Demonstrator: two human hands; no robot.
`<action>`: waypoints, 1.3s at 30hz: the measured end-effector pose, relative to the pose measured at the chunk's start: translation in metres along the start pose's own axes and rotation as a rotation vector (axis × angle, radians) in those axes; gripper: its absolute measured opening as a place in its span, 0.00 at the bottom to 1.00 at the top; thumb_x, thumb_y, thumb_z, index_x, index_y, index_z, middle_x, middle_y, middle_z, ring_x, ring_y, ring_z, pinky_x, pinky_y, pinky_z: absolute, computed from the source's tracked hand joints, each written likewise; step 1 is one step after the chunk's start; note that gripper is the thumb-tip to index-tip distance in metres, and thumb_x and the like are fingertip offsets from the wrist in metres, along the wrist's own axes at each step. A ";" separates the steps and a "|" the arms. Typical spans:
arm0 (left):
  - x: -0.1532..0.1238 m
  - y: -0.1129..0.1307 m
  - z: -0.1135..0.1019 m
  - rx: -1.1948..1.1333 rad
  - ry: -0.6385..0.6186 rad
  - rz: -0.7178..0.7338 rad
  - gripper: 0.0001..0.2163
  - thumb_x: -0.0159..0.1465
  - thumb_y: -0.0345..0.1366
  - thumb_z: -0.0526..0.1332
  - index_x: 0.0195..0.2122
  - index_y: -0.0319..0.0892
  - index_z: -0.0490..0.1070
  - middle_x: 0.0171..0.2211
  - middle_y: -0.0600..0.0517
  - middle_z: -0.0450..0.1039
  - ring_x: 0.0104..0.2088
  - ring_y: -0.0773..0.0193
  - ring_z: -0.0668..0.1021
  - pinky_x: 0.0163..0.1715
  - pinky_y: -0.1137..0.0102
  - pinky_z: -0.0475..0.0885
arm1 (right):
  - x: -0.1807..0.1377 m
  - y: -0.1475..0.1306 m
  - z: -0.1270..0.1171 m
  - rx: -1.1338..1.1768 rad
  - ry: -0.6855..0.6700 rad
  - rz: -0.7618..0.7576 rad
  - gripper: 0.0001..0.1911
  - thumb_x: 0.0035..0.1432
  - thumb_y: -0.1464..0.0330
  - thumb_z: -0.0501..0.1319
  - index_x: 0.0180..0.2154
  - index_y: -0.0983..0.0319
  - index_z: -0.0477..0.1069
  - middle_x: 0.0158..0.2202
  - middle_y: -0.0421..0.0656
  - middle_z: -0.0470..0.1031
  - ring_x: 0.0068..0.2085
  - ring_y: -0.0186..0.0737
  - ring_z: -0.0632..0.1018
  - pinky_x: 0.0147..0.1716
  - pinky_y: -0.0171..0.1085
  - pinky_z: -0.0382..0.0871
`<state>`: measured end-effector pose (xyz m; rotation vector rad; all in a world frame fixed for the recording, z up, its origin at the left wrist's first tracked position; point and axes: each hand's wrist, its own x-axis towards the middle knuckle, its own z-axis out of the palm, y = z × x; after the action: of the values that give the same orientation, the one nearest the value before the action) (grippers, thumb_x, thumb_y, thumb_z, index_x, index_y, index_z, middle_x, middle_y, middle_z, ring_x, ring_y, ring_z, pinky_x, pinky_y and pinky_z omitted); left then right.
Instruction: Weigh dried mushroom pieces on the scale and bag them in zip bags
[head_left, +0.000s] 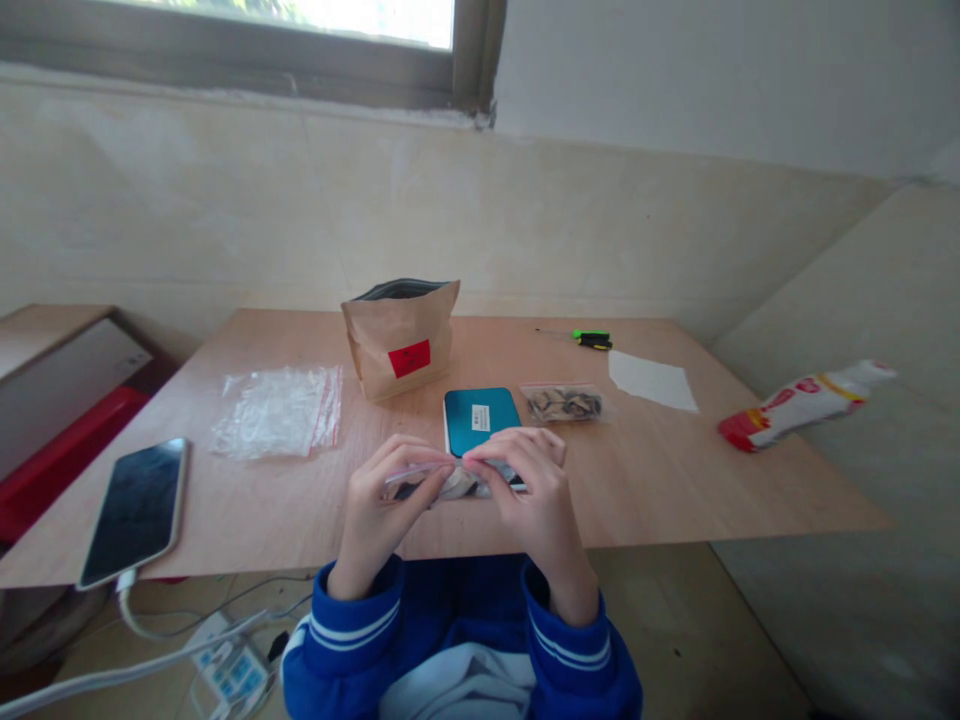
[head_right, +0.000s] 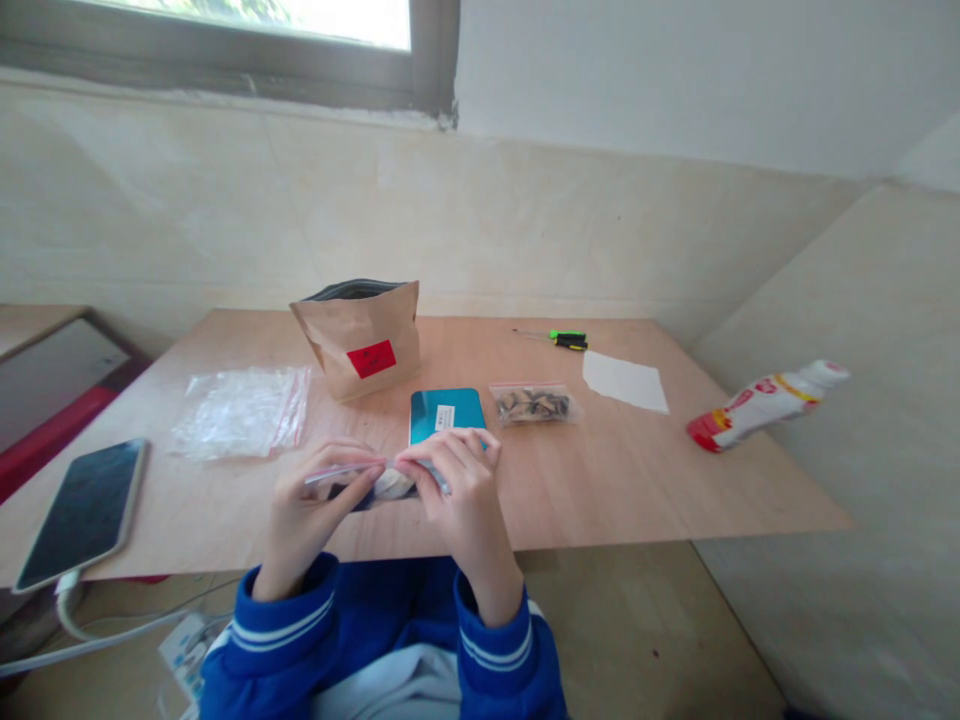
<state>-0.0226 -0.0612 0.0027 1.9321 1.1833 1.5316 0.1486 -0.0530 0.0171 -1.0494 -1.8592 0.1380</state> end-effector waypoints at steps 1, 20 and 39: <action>0.000 0.001 0.000 0.001 -0.002 0.005 0.03 0.60 0.28 0.64 0.34 0.42 0.75 0.31 0.53 0.75 0.33 0.68 0.78 0.32 0.74 0.73 | 0.000 0.000 0.000 -0.002 0.007 -0.003 0.05 0.61 0.68 0.62 0.31 0.57 0.72 0.29 0.36 0.78 0.37 0.38 0.76 0.47 0.42 0.57; -0.006 -0.008 0.014 -0.176 -0.027 -0.249 0.06 0.63 0.37 0.61 0.36 0.41 0.73 0.30 0.53 0.74 0.24 0.70 0.75 0.22 0.76 0.71 | 0.001 -0.003 0.003 0.072 -0.086 0.037 0.03 0.60 0.70 0.62 0.38 0.59 0.71 0.36 0.39 0.79 0.40 0.39 0.77 0.49 0.43 0.58; -0.010 -0.016 0.002 -0.040 0.003 -0.227 0.10 0.65 0.40 0.58 0.34 0.41 0.76 0.26 0.53 0.77 0.26 0.69 0.77 0.26 0.76 0.71 | -0.002 0.015 0.008 0.002 0.013 0.065 0.07 0.62 0.69 0.61 0.30 0.58 0.72 0.30 0.36 0.79 0.34 0.38 0.76 0.44 0.42 0.60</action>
<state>-0.0271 -0.0599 -0.0161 1.7051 1.3132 1.4277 0.1515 -0.0428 0.0037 -1.1074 -1.8138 0.1705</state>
